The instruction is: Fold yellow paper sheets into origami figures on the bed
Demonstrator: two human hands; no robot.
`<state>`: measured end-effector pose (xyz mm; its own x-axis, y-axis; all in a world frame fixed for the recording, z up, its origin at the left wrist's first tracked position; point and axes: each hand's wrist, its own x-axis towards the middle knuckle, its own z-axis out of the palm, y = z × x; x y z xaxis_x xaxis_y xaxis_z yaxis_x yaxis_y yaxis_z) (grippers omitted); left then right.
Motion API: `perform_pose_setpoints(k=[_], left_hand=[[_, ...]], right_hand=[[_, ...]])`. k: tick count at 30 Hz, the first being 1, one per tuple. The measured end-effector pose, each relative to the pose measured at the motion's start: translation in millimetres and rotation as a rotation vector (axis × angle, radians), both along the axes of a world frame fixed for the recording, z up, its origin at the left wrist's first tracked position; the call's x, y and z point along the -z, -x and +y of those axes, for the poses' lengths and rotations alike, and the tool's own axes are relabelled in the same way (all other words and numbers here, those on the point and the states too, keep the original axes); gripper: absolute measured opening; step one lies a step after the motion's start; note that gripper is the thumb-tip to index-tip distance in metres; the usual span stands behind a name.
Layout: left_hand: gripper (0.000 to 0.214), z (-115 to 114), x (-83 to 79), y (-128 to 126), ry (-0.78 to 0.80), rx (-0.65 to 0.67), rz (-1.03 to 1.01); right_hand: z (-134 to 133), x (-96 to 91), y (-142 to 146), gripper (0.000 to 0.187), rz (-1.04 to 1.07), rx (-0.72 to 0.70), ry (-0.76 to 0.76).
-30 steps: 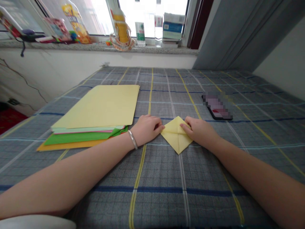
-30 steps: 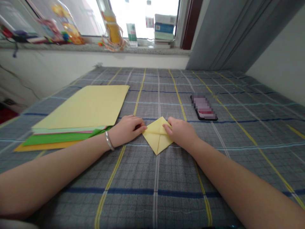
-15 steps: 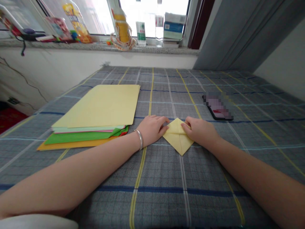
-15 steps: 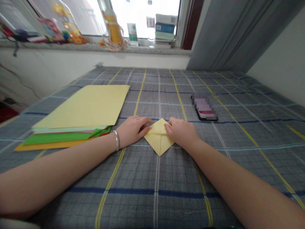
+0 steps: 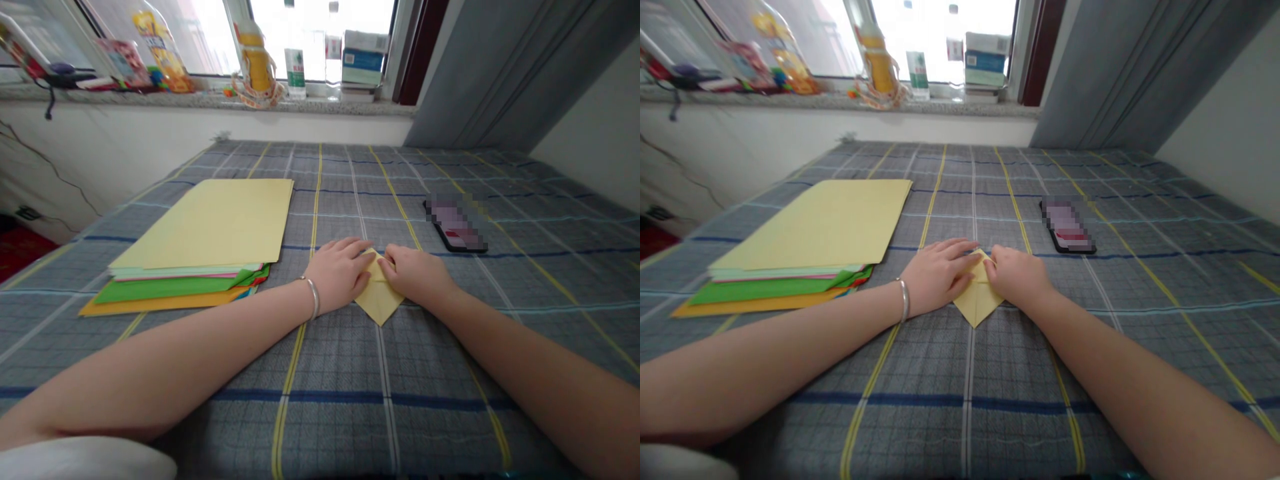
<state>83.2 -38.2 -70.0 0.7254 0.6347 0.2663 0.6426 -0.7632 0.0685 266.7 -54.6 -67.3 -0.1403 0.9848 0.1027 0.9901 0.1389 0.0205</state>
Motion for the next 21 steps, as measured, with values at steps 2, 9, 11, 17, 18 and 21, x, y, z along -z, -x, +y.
perform_pose_setpoints(k=[2, 9, 11, 17, 18, 21], left_hand=[[0.041, 0.9, 2.3, -5.1, 0.053, 0.000, 0.025], [0.055, 6.3, 12.5, -11.2, 0.172, -0.001, 0.139], [0.055, 6.0, 12.9, -10.7, 0.169, -0.002, 0.157], [0.052, 2.8, 13.2, -11.6, 0.123, -0.038, 0.155], [0.052, 2.6, 13.4, -11.9, 0.121, -0.044, 0.150], [0.051, 2.5, 13.1, -12.3, 0.134, -0.049, 0.147]], right_hand=[[0.4, 1.0, 0.3, 0.028, -0.006, 0.002, -0.004], [13.3, -3.9, -13.5, 0.030, 0.238, -0.042, 0.167], [18.0, -8.3, -23.6, 0.034, 0.330, -0.056, 0.308], [22.7, -19.1, -51.8, 0.041, 0.362, -0.017, 0.589], [22.6, -20.1, -54.5, 0.040, 0.351, -0.022, 0.599], [21.4, -22.5, -58.2, 0.039, 0.344, -0.021, 0.645]])
